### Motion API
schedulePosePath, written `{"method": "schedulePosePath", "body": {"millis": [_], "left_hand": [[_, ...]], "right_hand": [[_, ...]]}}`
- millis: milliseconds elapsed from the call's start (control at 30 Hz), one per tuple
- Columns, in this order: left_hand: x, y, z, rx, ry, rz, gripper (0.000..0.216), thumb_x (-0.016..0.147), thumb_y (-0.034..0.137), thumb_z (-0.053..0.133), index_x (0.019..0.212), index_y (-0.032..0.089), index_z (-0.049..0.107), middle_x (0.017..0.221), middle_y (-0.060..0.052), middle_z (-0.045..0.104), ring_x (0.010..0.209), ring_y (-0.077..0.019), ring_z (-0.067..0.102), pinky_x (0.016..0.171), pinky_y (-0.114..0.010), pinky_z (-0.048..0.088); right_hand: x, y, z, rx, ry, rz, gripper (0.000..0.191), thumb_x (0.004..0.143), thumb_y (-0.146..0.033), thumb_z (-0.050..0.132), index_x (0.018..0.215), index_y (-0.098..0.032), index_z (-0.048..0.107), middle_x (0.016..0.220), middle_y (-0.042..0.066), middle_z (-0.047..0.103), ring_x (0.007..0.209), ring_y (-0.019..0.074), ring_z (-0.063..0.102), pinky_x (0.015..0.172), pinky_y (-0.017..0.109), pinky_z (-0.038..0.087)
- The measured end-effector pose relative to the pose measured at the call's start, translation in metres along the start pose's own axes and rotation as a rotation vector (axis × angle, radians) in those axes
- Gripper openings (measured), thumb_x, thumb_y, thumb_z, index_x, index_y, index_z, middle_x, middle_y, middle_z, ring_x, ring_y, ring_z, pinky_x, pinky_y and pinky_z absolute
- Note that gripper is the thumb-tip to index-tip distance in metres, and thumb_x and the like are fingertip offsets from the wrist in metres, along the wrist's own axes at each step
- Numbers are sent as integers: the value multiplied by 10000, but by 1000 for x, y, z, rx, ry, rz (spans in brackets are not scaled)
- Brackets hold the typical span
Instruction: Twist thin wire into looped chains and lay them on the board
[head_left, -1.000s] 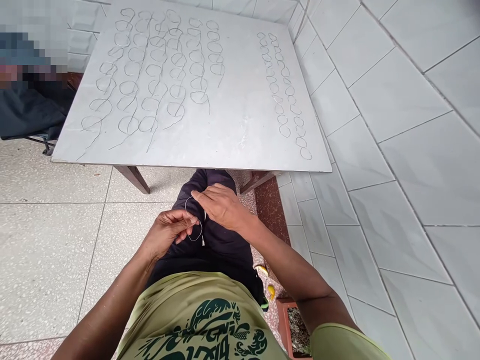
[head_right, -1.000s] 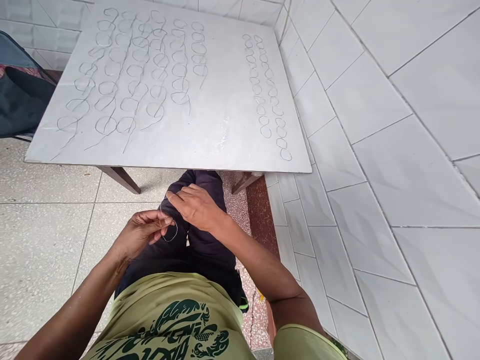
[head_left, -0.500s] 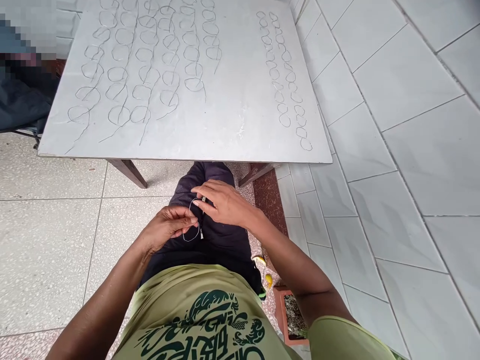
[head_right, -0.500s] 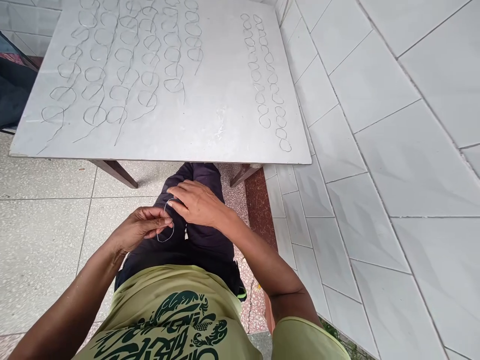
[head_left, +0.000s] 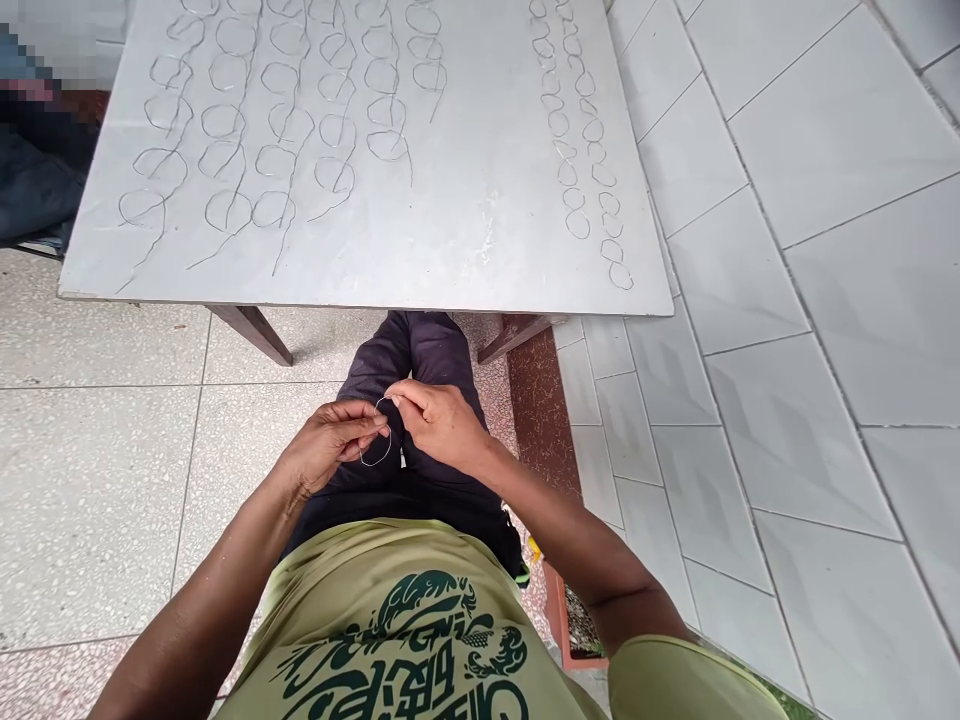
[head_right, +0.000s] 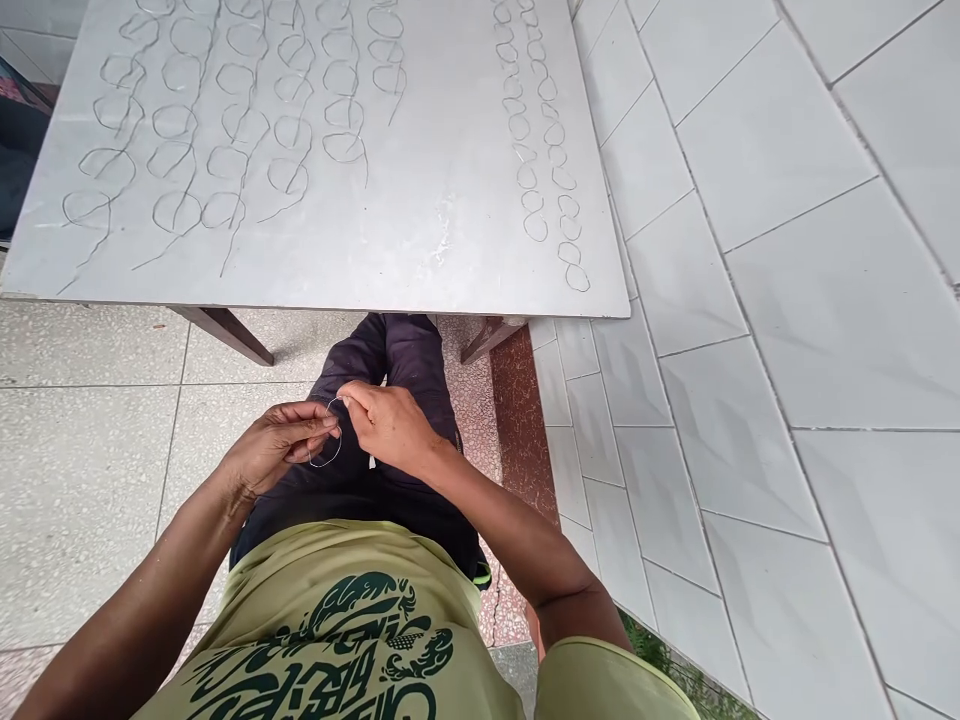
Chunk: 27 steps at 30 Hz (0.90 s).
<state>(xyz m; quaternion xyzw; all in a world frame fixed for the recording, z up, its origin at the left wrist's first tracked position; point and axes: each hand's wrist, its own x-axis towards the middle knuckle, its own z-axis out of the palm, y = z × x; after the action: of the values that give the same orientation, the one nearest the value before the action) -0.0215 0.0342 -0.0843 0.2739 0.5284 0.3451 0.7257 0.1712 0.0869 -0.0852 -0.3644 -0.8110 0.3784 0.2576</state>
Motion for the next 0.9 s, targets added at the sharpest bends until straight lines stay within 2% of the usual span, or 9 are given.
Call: {"method": "schedulePosePath", "body": {"millis": [133,233,300,467,567,700,800,900], "left_hand": [[0,-1,2,-64,-62,-18,239,789,364,804,786,134,737,568,31,462,473,-41,307,467,-215,158],[-1,-1,3,-71,-67,-7,242,797,364,801,792,131,733,568,33,468,471,-34,304,470,-214,153],[-1,0,3,-48,-55,-4,251,793,374,803,789,133,735,562,32,469,472,-34,307,468,-213,149],[-1,3,1,54,-60,-17,289,752,407,829,752,130,743,532,23,472,469,-39,309,457,-209,143],[1,4,1,71,-67,-16,292,721,408,847,748,134,748,543,11,496,482,-48,334,458,-208,153],[3,2,-1,59,-48,-4,294,717,409,845,740,135,741,529,18,480,467,-47,318,461,-219,151],[3,-1,-2,44,-46,-5,299,740,419,830,742,136,733,515,32,446,455,-43,286,466,-227,142],[5,-4,0,37,-35,12,293,771,424,812,753,144,728,528,36,445,466,-47,293,472,-226,155]], "right_hand": [[-3,-3,15,189,113,192,202,1002,-246,500,1006,-184,692,718,-7,686,652,120,629,660,226,449],[-2,-2,11,312,55,279,226,1022,-299,481,1042,-186,676,623,-42,629,511,98,556,571,219,422],[1,-1,-1,305,-45,237,249,1038,-323,463,1057,-191,673,654,-33,654,513,96,559,573,222,418],[12,3,-37,5,-206,-71,177,1019,-298,553,1040,-196,696,898,39,729,771,146,635,715,259,417],[18,6,-43,-169,-318,-200,188,1035,-236,510,963,-181,675,846,54,698,780,165,614,720,278,380],[18,10,-35,-267,-346,-203,176,1045,-239,496,933,-176,616,790,47,648,749,168,587,688,279,346],[15,9,-27,-205,-279,-156,162,1044,-228,488,953,-176,611,828,45,658,754,159,592,694,270,354],[11,7,-20,-79,-198,-43,158,1021,-195,496,926,-178,620,790,18,663,689,131,581,669,253,366]]}}
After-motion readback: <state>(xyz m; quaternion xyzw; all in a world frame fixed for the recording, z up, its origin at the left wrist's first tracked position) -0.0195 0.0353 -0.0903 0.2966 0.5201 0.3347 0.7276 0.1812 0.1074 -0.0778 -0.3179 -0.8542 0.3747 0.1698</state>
